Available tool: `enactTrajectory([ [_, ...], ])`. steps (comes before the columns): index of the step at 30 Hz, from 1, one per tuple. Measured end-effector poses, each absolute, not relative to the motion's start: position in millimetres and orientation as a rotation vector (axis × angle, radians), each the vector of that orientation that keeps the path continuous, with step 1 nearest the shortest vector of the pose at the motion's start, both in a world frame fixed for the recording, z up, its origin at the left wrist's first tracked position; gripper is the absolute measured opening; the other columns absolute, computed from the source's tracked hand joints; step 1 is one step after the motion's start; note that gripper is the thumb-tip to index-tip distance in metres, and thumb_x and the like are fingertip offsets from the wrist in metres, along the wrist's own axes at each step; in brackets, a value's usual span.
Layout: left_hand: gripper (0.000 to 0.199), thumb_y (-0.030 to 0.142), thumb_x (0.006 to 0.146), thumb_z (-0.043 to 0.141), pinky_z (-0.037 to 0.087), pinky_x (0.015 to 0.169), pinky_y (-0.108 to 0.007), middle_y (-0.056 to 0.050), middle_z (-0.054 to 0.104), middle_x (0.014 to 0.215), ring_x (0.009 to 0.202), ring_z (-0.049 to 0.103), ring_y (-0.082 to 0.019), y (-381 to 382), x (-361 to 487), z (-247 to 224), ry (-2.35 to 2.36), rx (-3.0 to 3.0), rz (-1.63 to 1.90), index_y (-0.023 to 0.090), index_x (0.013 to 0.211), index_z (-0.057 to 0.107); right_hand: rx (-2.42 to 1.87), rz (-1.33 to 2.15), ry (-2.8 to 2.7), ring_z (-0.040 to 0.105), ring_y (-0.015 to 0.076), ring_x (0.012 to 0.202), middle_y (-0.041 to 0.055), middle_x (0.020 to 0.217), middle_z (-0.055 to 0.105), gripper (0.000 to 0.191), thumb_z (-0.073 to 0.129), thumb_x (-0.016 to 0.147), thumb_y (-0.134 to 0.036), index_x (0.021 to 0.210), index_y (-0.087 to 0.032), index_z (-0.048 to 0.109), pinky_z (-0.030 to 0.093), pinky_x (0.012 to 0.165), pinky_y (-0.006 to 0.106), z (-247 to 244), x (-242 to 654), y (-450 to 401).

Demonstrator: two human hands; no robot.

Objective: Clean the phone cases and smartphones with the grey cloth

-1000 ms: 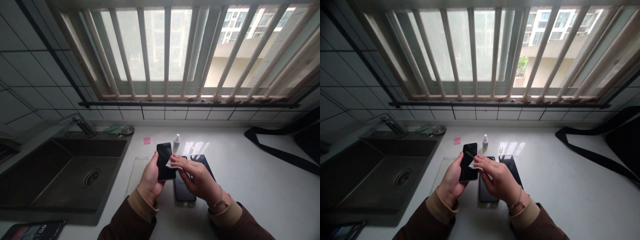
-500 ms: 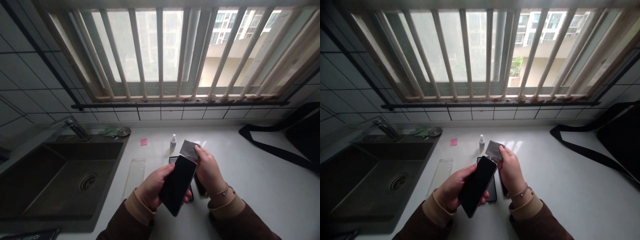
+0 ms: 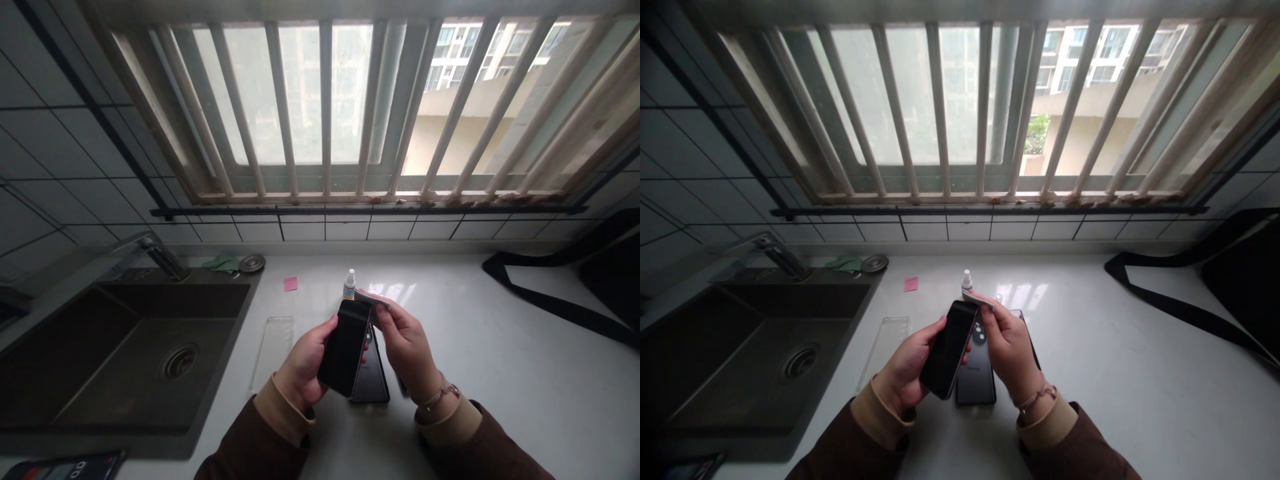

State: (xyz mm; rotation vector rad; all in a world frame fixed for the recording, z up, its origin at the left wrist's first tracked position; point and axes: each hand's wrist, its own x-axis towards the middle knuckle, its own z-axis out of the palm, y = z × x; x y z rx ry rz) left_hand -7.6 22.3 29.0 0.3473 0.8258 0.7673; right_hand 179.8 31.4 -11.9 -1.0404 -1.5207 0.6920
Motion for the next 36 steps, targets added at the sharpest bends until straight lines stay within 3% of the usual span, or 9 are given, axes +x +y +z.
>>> enactTrajectory([
  [3,0.041,0.039,0.107,0.053,0.059,0.066,-0.029,-0.015,0.080,0.087,0.066,0.074,-0.020,23,-5,30,0.803,0.289,0.840,0.006,0.109,0.077,-1.044,0.611,-1.587,0.064,0.0273,0.139,0.0045,0.149,0.067,0.039,0.050,0.112,-0.032,0.148,-0.031,0.064,0.052,0.121,0.048,-6,179,27],
  [6,0.038,0.036,0.107,0.055,0.060,0.072,-0.030,-0.014,0.081,0.093,0.072,0.076,-0.020,25,-4,29,0.783,0.243,0.922,0.006,0.116,0.076,-0.982,0.533,-1.682,0.058,0.0263,0.145,0.0026,0.157,0.060,0.046,0.050,0.110,-0.022,0.155,-0.033,0.058,0.047,0.126,0.047,-2,177,25],
  [12,0.040,0.035,0.110,0.049,0.063,0.088,-0.033,-0.017,0.081,0.106,0.092,0.079,-0.023,34,-10,23,0.757,0.164,1.247,0.006,0.125,0.073,-0.751,0.561,-1.965,0.059,0.0242,0.144,0.0035,0.161,0.055,0.059,0.048,0.106,-0.008,0.159,-0.033,0.051,0.053,0.121,0.043,-3,168,20],
  [21,0.046,0.039,0.110,0.043,0.066,0.082,-0.036,-0.020,0.080,0.111,0.088,0.079,-0.024,43,-22,24,0.775,0.130,1.491,0.008,0.126,0.074,-0.611,0.671,-2.028,0.065,0.0248,0.137,0.0063,0.154,0.063,0.061,0.054,0.101,-0.003,0.156,-0.031,0.056,0.059,0.112,0.039,8,165,13],
  [25,0.053,0.044,0.110,0.043,0.065,0.093,-0.042,-0.026,0.076,0.123,0.106,0.079,-0.031,43,-24,28,0.767,0.123,1.512,0.006,0.133,0.070,-0.663,0.777,-1.980,0.070,0.0267,0.131,0.0074,0.150,0.066,0.051,0.055,0.104,-0.010,0.151,-0.030,0.062,0.061,0.107,0.040,6,164,12],
  [28,0.057,0.052,0.109,0.042,0.062,0.098,-0.051,-0.024,0.075,0.124,0.114,0.076,-0.036,42,-26,31,0.707,0.131,1.513,0.013,0.141,0.067,-0.846,0.960,-1.739,0.075,0.0285,0.123,0.0081,0.137,0.075,0.036,0.055,0.109,-0.026,0.140,-0.029,0.072,0.061,0.103,0.043,-1,162,15],
  [33,0.046,0.051,0.109,0.046,0.058,0.103,-0.059,-0.013,0.077,0.117,0.104,0.077,-0.028,39,-25,30,0.661,0.154,1.538,0.024,0.139,0.069,-0.966,1.382,-1.184,0.073,0.0311,0.117,0.0104,0.126,0.079,0.041,0.064,0.103,-0.053,0.127,-0.024,0.079,0.059,0.103,0.047,-12,157,25],
  [36,0.046,0.053,0.106,0.055,0.059,0.102,-0.052,-0.014,0.077,0.117,0.106,0.076,-0.026,37,-23,29,0.712,0.211,1.562,0.023,0.137,0.069,-0.921,1.602,-0.934,0.074,0.0278,0.110,0.0110,0.119,0.080,0.044,0.075,0.095,-0.057,0.120,-0.020,0.081,0.060,0.098,0.042,-11,153,27],
])
